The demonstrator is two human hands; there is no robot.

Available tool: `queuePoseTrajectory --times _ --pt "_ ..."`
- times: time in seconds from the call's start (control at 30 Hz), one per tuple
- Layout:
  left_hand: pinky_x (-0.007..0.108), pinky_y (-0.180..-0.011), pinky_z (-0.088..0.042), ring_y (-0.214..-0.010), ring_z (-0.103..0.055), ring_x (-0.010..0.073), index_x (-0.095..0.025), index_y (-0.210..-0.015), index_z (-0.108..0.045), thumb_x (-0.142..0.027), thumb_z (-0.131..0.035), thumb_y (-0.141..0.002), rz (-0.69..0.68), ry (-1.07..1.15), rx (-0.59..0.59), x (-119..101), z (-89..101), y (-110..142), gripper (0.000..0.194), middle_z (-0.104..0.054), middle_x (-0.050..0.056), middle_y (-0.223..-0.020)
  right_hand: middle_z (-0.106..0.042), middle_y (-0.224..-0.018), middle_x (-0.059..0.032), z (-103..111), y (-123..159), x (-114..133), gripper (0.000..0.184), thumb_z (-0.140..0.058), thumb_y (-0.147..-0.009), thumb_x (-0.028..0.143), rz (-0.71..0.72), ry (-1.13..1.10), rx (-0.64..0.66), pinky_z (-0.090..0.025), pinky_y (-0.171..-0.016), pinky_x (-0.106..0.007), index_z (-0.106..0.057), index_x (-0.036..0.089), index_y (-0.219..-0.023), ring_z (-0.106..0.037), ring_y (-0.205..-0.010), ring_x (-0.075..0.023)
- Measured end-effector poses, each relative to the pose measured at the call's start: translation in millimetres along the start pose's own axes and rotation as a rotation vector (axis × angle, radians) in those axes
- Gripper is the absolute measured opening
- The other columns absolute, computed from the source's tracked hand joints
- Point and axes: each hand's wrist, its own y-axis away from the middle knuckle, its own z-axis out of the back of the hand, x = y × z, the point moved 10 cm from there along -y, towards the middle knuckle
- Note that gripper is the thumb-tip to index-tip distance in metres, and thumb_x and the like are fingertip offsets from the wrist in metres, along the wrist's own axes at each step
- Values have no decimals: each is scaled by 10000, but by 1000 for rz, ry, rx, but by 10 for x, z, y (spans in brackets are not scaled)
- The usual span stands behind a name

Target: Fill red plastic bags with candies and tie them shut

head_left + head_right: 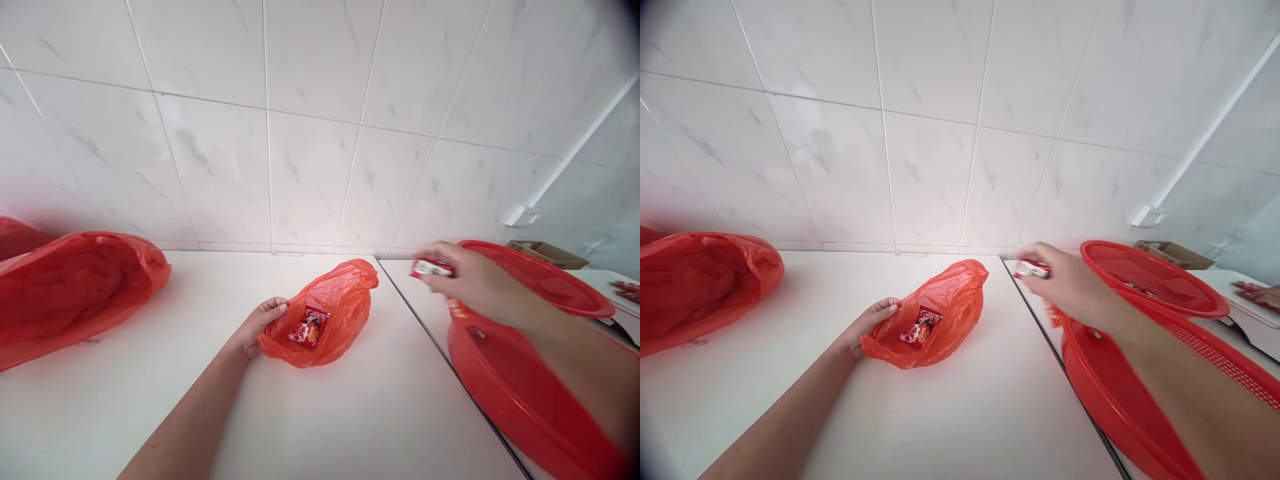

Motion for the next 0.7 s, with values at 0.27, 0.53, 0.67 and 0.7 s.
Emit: queuePoseTrajectory --times 0.27,0.53,0.67,0.7 --pt "201 -494 -430 -485 -534 84 -168 -687 -516 -371 -726 -715 -75 9 -50 -83 -1 25 294 -574 -30 -584 -591 -1072 -53 -1514 -331 1233 264 -462 -786 135 468 -85 55 -463 -685 -283 -550 221 -1020 -589 -846 -158" --pt "206 -503 -436 -522 -561 100 -166 -702 -498 -380 -716 -725 -43 24 -86 -75 49 31 306 -583 -25 -616 -612 -945 -13 -394 -66 667 104 -491 -841 263 351 -106 -184 -460 -693 -250 -591 238 -855 -579 -857 -143" --pt "206 -484 -436 -512 -555 100 -175 -707 -491 -373 -708 -733 -30 10 -79 -84 44 31 295 -584 -33 -624 -589 -676 6 397 151 -233 148 -487 -830 342 -53 192 -322 -404 -542 -263 -593 247 -788 -526 -592 -134" --pt "210 -481 -439 -514 -559 106 -178 -711 -493 -376 -707 -733 -21 3 -82 -83 43 31 292 -590 -32 -628 -591 -644 5 389 181 -486 177 -484 -822 357 -113 229 -230 -394 -506 -258 -590 242 -739 -521 -553 -131"
